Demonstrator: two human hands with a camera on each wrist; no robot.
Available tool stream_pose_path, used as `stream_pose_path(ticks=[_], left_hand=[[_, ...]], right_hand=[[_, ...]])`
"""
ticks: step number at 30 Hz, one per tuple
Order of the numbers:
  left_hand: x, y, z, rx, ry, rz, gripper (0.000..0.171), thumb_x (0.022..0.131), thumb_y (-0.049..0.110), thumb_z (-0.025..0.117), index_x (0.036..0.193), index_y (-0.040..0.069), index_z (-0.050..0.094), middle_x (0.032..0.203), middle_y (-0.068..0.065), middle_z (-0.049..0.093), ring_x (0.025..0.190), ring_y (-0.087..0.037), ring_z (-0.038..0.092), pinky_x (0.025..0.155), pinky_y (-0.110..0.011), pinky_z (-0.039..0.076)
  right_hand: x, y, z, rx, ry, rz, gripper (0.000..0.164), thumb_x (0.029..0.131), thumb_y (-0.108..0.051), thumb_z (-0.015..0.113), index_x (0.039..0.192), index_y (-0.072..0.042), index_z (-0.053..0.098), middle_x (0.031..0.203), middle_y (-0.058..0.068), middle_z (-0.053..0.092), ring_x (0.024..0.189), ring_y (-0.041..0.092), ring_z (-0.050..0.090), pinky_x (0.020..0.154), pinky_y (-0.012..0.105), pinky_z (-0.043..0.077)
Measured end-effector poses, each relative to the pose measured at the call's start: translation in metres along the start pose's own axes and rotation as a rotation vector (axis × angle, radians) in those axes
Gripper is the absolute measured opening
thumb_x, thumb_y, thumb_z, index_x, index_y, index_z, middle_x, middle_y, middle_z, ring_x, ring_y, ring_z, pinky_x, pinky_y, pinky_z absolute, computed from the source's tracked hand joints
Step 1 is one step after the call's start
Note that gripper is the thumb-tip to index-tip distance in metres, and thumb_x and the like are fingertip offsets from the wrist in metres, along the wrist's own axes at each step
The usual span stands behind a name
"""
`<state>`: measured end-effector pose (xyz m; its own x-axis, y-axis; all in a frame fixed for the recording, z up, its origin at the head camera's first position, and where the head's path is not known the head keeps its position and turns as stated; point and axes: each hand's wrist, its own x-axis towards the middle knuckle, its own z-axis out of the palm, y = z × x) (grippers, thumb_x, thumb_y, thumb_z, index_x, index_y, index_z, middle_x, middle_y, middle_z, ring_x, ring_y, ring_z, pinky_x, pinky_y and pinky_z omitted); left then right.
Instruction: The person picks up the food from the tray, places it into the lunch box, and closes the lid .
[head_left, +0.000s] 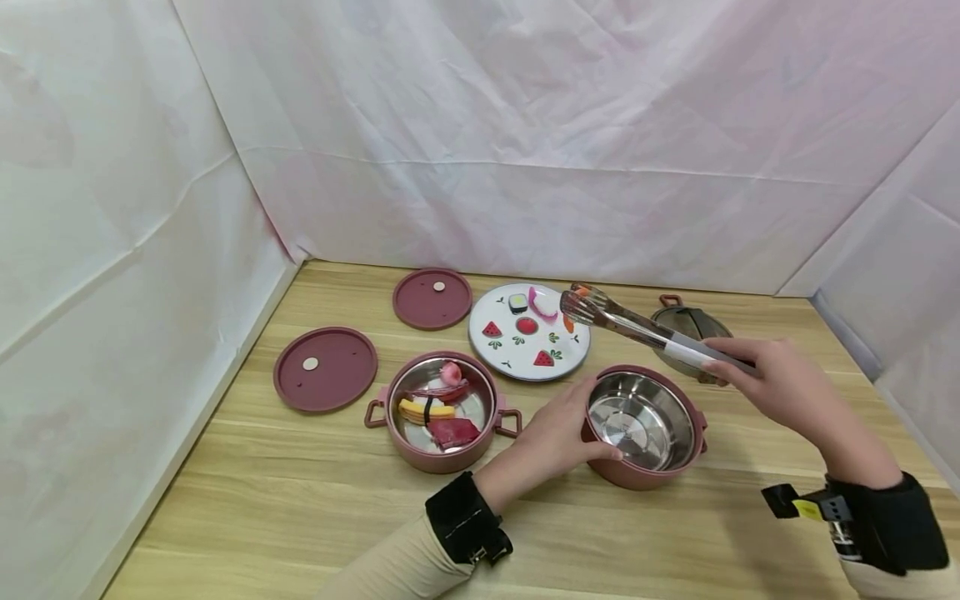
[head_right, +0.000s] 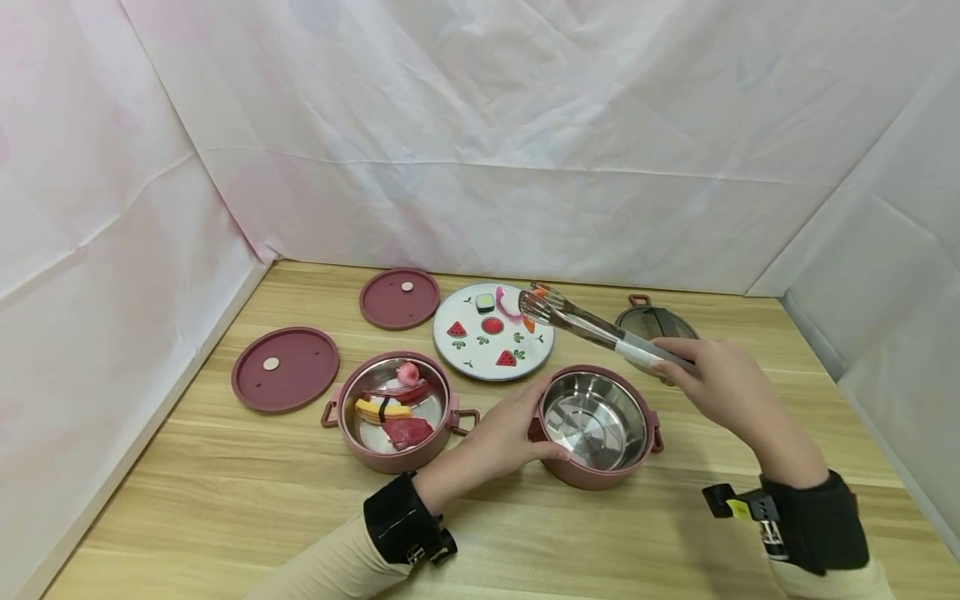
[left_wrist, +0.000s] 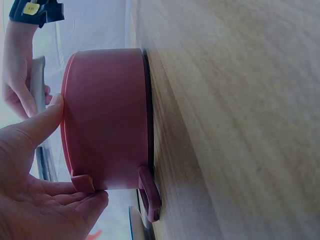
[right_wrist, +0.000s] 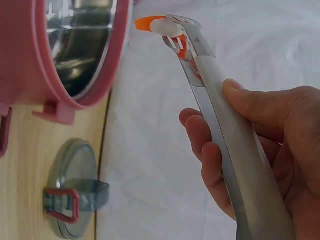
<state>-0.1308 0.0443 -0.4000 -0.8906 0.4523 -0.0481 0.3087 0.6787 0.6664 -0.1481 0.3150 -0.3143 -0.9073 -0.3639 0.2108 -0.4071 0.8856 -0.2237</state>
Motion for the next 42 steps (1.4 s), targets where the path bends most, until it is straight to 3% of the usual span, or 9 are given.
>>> stream_pose_path(ticks=[2, 8, 12, 19, 27, 31, 38, 42], left_hand=[[0.0, 0.0, 0.0, -0.003, -0.001, 0.002, 0.099, 0.082, 0.045, 0.081, 0.158, 0.014, 0.026, 0.164, -0.004, 0.031, 0.149, -0.018, 0.034, 0.119, -0.033, 0.036], [0.001, 0.0, 0.0, -0.004, 0.003, 0.011, 0.099, 0.082, 0.044, 0.081, 0.158, 0.013, 0.026, 0.163, -0.005, 0.032, 0.149, -0.017, 0.034, 0.12, -0.033, 0.036], [0.001, 0.0, 0.0, 0.004, 0.007, 0.021, 0.098, 0.082, 0.044, 0.081, 0.158, 0.013, 0.027, 0.163, -0.005, 0.033, 0.149, -0.017, 0.035, 0.119, -0.032, 0.036], [0.0, 0.0, -0.001, -0.017, 0.0, 0.001, 0.099, 0.082, 0.045, 0.08, 0.158, 0.017, 0.025, 0.164, -0.004, 0.031, 0.149, -0.017, 0.034, 0.119, -0.033, 0.036], [0.001, -0.002, -0.002, -0.048, 0.016, 0.033, 0.099, 0.081, 0.041, 0.082, 0.158, 0.018, 0.026, 0.161, -0.002, 0.036, 0.145, -0.017, 0.04, 0.117, -0.032, 0.039], [0.001, -0.001, -0.002, -0.04, 0.015, 0.035, 0.1, 0.08, 0.041, 0.083, 0.159, 0.018, 0.025, 0.162, -0.003, 0.035, 0.146, -0.018, 0.039, 0.118, -0.032, 0.038], [-0.001, -0.001, -0.001, -0.012, 0.012, 0.03, 0.099, 0.081, 0.041, 0.082, 0.158, 0.014, 0.026, 0.162, -0.005, 0.034, 0.148, -0.017, 0.036, 0.119, -0.031, 0.036], [-0.001, -0.001, -0.001, -0.011, 0.018, 0.036, 0.099, 0.081, 0.041, 0.082, 0.158, 0.014, 0.026, 0.162, -0.005, 0.034, 0.148, -0.017, 0.036, 0.119, -0.031, 0.036]], right_hand=[[-0.006, 0.002, -0.004, 0.008, 0.026, -0.009, 0.033, 0.096, -0.014, 0.066, 0.122, 0.005, 0.067, 0.074, -0.001, 0.071, 0.05, -0.002, 0.03, 0.046, 0.022, 0.025], [-0.026, 0.007, -0.018, -0.046, 0.087, -0.005, 0.026, 0.092, -0.013, 0.071, 0.115, -0.002, 0.071, 0.07, -0.006, 0.069, 0.056, -0.008, 0.041, 0.047, 0.02, 0.03], [-0.039, 0.012, -0.026, -0.067, 0.089, 0.023, 0.03, 0.091, -0.014, 0.072, 0.116, 0.003, 0.071, 0.067, -0.005, 0.07, 0.059, -0.013, 0.045, 0.047, 0.019, 0.032], [-0.061, 0.024, -0.033, 0.003, 0.062, 0.056, 0.029, 0.09, -0.009, 0.072, 0.113, 0.009, 0.07, 0.065, -0.009, 0.069, 0.059, -0.014, 0.05, 0.048, 0.011, 0.039], [-0.079, 0.039, -0.033, 0.058, -0.121, 0.179, 0.035, 0.091, -0.013, 0.072, 0.119, 0.008, 0.068, 0.07, -0.013, 0.07, 0.061, -0.01, 0.055, 0.048, 0.019, 0.045], [-0.085, 0.048, -0.03, 0.118, -0.187, 0.144, 0.036, 0.089, -0.009, 0.072, 0.118, 0.012, 0.066, 0.074, -0.015, 0.071, 0.063, -0.009, 0.058, 0.049, 0.02, 0.047], [-0.09, 0.061, -0.025, 0.193, -0.287, 0.034, 0.03, 0.09, -0.007, 0.07, 0.117, 0.008, 0.068, 0.081, -0.025, 0.07, 0.067, -0.008, 0.06, 0.05, 0.02, 0.046], [-0.086, 0.057, -0.023, 0.183, -0.387, 0.067, 0.035, 0.096, -0.011, 0.064, 0.121, 0.013, 0.064, 0.08, -0.024, 0.068, 0.066, -0.007, 0.056, 0.049, 0.02, 0.041]])
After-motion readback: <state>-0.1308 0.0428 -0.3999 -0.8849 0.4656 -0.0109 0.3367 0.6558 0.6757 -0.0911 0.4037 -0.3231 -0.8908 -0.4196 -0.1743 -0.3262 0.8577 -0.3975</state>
